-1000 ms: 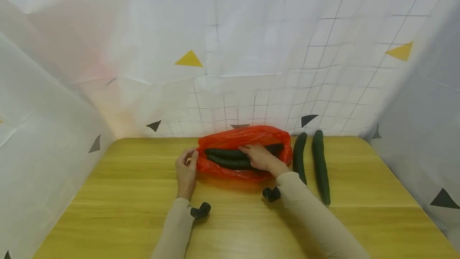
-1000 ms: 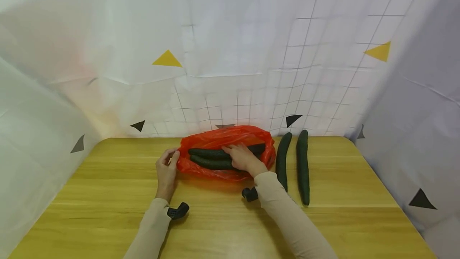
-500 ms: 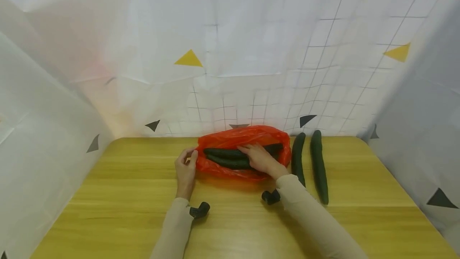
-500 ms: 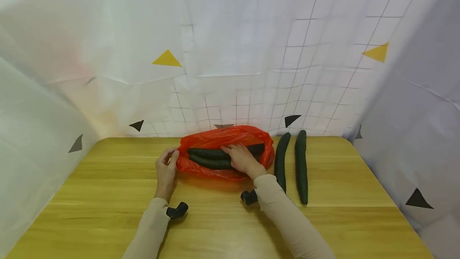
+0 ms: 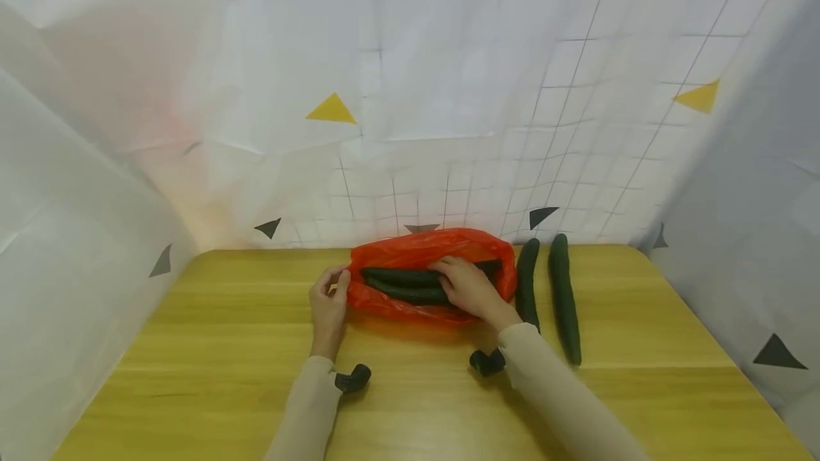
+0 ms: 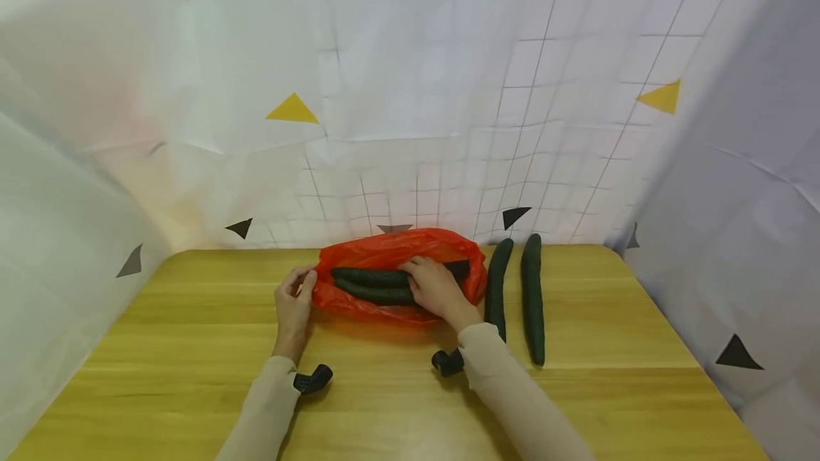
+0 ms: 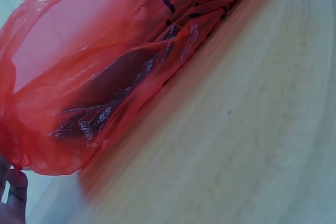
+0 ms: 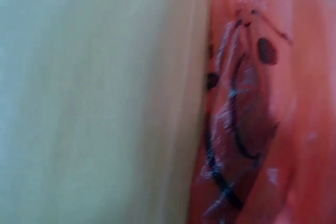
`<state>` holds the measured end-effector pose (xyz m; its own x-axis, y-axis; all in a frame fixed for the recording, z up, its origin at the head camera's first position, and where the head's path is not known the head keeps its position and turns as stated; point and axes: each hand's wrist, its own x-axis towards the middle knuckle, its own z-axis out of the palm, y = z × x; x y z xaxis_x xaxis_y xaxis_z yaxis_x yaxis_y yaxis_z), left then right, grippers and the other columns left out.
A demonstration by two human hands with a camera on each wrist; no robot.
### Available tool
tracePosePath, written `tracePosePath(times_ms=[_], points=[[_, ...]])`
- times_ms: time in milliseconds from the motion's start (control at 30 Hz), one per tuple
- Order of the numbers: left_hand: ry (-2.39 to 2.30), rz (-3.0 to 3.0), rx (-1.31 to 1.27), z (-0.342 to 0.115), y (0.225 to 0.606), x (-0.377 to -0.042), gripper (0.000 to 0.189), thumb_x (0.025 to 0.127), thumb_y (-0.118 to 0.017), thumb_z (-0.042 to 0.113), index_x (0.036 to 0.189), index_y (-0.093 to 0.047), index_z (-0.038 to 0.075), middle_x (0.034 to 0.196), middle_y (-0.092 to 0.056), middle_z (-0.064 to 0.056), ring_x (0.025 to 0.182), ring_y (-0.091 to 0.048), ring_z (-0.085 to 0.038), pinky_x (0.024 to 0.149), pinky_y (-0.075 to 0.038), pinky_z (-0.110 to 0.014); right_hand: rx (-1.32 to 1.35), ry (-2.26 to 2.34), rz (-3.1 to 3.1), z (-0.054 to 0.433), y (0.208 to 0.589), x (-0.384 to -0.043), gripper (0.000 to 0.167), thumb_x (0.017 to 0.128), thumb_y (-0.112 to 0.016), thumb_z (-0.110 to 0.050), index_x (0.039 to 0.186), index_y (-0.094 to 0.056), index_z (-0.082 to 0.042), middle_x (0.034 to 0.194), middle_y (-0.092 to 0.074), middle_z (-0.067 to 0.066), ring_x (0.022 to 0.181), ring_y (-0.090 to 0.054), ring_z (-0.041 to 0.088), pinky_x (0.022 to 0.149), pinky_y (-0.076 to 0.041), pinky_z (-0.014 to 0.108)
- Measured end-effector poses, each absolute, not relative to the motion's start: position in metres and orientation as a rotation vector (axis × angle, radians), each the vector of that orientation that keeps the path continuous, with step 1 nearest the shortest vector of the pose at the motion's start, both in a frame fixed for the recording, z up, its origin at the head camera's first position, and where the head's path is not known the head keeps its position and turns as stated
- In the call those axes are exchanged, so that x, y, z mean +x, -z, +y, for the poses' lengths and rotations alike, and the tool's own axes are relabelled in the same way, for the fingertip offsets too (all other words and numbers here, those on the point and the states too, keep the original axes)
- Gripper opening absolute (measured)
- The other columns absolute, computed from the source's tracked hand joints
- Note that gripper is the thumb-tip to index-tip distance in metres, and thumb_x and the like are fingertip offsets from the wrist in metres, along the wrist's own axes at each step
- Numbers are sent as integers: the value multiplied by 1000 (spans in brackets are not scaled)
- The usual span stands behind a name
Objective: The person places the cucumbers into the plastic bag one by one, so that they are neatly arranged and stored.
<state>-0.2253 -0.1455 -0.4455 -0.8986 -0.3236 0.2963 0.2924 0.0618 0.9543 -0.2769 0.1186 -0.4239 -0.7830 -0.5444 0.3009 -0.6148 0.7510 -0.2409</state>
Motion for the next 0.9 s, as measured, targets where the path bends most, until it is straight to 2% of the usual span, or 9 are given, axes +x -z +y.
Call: tracePosePath(times_ms=[167,367,667,900], points=[[1888,-1922,46,-145,445,-224,24,92,-60,13,108,-66,-5,101,-62,-23,85,-54,-8,69,-45,-16,867,-577,-2665,127,415,-262,27,90,-60,-10,116,-64,-16,113,-63,0,105,-61,20,92,-50,40],[1876,-1924,41,-145,446,-225,26,92,-60,13,108,-65,-6,102,-61,-28,83,-53,-5,68,-45,-15,852,-602,-2617,139,406,-250,26,89,-62,-11,114,-64,-15,110,-63,0,98,-63,20,86,-52,38],[1887,-1920,44,-144,449,-226,24,92,-61,14,107,-67,-4,98,-62,-21,84,-54,-7,69,-45,-17,792,-679,-2538,162,400,-240,25,88,-63,-10,113,-66,-13,111,-64,1,99,-62,22,82,-52,41],[1896,-1914,25,-145,450,-225,24,92,-61,14,107,-66,-3,101,-62,-24,85,-55,-8,69,-45,-16,810,-739,-2404,179,395,-237,24,86,-65,-5,110,-65,-9,107,-64,6,98,-61,22,85,-50,41]])
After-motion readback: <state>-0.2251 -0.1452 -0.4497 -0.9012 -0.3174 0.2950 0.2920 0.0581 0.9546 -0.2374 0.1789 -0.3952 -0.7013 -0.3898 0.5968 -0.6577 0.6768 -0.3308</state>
